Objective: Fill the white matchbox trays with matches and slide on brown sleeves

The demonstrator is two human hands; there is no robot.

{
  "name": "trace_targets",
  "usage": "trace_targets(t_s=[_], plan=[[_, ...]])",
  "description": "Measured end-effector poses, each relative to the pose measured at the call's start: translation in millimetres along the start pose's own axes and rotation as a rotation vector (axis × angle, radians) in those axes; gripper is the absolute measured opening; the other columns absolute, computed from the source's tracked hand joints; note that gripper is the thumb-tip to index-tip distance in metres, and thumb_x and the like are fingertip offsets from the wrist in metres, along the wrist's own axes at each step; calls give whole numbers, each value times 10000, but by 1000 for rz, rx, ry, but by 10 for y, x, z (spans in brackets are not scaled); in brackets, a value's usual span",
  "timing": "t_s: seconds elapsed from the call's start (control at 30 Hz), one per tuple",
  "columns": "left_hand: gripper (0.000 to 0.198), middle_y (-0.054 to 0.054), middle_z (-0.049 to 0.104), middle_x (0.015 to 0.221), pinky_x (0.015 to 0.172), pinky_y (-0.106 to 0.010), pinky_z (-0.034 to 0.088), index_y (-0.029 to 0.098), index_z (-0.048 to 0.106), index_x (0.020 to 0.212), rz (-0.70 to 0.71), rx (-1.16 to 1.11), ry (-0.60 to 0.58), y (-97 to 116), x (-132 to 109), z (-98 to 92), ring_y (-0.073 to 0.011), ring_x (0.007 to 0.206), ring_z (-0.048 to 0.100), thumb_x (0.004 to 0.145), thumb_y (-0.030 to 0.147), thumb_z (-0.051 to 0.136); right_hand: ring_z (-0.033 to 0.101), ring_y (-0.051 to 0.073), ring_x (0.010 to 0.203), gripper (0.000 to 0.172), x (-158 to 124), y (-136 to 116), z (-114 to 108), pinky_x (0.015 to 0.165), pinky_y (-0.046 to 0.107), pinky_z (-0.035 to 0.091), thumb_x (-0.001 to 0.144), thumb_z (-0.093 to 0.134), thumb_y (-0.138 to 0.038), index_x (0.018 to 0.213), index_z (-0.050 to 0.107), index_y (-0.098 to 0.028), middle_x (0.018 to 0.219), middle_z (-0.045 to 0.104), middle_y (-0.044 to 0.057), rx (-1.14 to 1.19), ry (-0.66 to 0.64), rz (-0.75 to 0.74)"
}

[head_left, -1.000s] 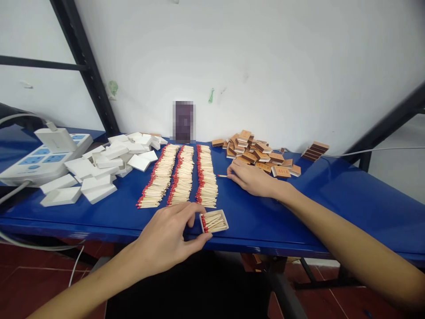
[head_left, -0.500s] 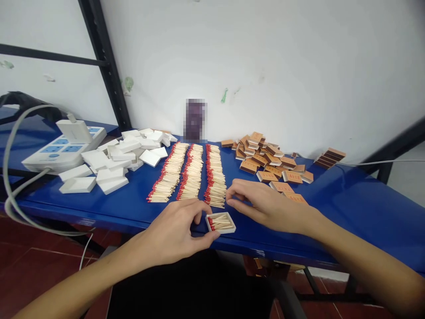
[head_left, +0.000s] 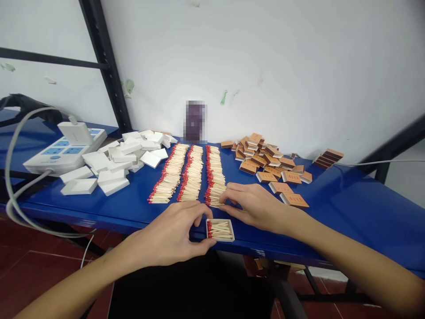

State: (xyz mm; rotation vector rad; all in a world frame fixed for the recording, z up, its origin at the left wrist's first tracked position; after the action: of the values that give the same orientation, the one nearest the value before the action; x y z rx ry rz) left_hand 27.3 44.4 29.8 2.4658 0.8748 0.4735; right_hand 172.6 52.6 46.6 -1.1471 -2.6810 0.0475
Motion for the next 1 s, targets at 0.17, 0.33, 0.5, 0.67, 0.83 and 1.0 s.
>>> trace_targets(t_s=[0.17, 0.33, 0.5, 0.67, 0.83, 1.0], plan=[[205, 38, 532, 804, 640, -265, 363, 226, 562, 920, 6, 13, -8, -5, -12, -6, -146, 717, 514, 835, 379, 668, 570, 140, 733, 156, 35, 14, 10, 642, 261, 382, 986, 515, -284, 924, 613, -179, 886, 626, 28, 22, -6, 14], [199, 34, 538, 805, 643, -269, 367, 225, 578, 945, 20, 13, 1, -7, -16, -18, -149, 715, 516, 846, 376, 663, 555, 143, 737, 102, 54, 18, 33, 648, 264, 386, 964, 512, -211, 922, 599, -177, 889, 628, 31, 33, -35, 7], [218, 33, 536, 808, 651, -273, 370, 225, 576, 965, 8, 5, -16, -13, -7, -13, -151, 717, 517, 854, 393, 658, 530, 139, 715, 83, 54, -1, 39, 632, 262, 375, 961, 503, -207, 922, 571, -178, 890, 621, 29, 54, -61, -1], [216, 32, 532, 810, 655, -276, 368, 223, 572, 968, -1, 10, -24, -16, -8, -10, -152, 724, 514, 863, 394, 650, 530, 137, 703, 65, 60, -7, 34, 618, 259, 347, 958, 519, -208, 917, 562, -180, 880, 625, 22, 30, -70, 16], [220, 34, 529, 808, 651, -273, 369, 222, 572, 962, -5, 6, -24, -19, -8, -7, -148, 722, 511, 864, 404, 649, 549, 147, 726, 50, 73, -14, 27, 609, 264, 322, 955, 534, -212, 935, 564, -178, 894, 636, 23, -18, -91, 21], [216, 32, 538, 802, 647, -274, 371, 219, 583, 961, 5, 3, -16, -9, -5, -19, -149, 715, 518, 857, 394, 655, 549, 143, 701, 51, 91, -37, 36, 574, 266, 272, 950, 534, -206, 929, 567, -173, 888, 645, 30, -77, -116, 47]])
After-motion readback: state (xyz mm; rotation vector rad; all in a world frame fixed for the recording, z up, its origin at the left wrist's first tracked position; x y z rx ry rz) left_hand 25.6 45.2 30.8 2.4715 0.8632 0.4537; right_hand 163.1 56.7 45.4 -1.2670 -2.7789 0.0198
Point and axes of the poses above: each hand's wrist, its own x-axis towards the middle knuckle, its own z-axis out of the palm, y = z × x, the point moved 7 cm from there along x, towards the middle knuckle
